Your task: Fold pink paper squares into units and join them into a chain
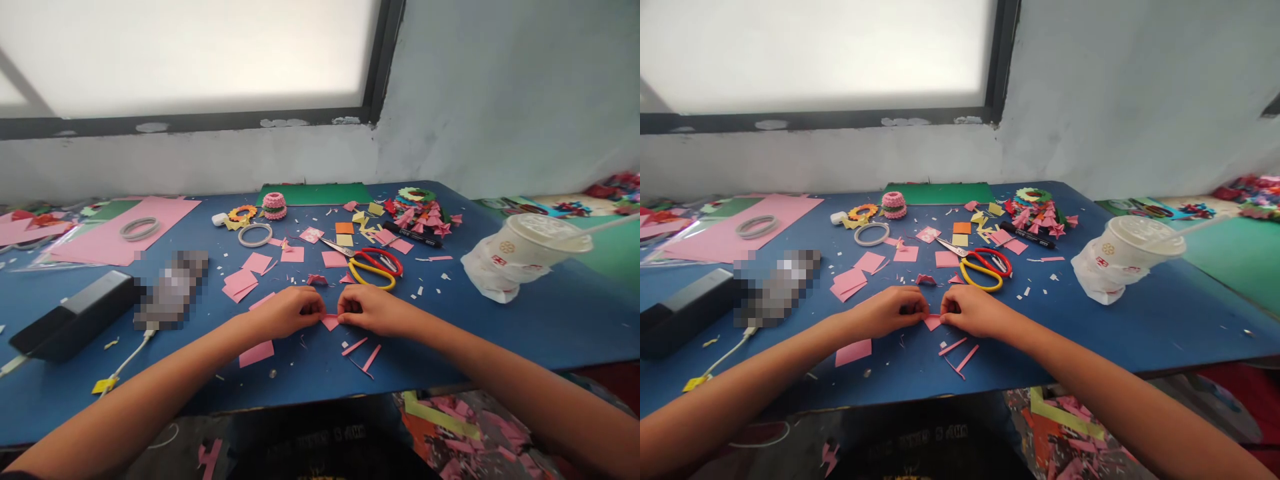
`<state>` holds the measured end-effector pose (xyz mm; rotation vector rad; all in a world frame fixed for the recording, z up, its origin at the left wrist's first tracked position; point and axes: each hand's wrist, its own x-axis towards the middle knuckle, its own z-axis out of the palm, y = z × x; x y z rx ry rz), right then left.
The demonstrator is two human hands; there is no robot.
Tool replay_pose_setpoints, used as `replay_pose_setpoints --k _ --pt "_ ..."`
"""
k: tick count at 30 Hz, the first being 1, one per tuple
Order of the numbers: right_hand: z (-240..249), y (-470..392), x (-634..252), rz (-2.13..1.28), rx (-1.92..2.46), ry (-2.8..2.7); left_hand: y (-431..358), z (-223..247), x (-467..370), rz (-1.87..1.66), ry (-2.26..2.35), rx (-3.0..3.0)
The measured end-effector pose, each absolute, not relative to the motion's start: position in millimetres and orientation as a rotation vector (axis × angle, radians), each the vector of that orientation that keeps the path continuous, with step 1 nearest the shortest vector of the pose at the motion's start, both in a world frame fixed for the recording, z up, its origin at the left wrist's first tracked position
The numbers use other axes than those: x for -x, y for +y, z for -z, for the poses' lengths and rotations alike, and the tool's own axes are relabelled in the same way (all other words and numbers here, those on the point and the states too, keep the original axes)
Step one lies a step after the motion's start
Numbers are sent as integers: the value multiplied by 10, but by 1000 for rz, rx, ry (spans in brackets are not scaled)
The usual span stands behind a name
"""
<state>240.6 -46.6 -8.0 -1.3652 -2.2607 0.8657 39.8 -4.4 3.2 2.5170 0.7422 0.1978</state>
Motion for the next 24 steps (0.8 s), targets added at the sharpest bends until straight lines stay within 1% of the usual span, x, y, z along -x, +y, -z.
replay_pose_setpoints --k 4,8,11,18,24 --pt "148 -507 -2453 -814 1251 -2246 -34 13 -323 -211 641 -2599" --pt "251 -549 -2518 -625 1038 -2288 -17 49 -239 -213 479 -2810" --pt "296 -562 -2567 -521 966 -2356 -22 43 -202 -224 432 -2879" --pt "291 -627 -2653 -422 948 -2441 -73 -44 -162 -224 480 -2806" --pt "195 -647 -2571 -492 1038 -2411 -83 -98 -245 -190 585 -2729"
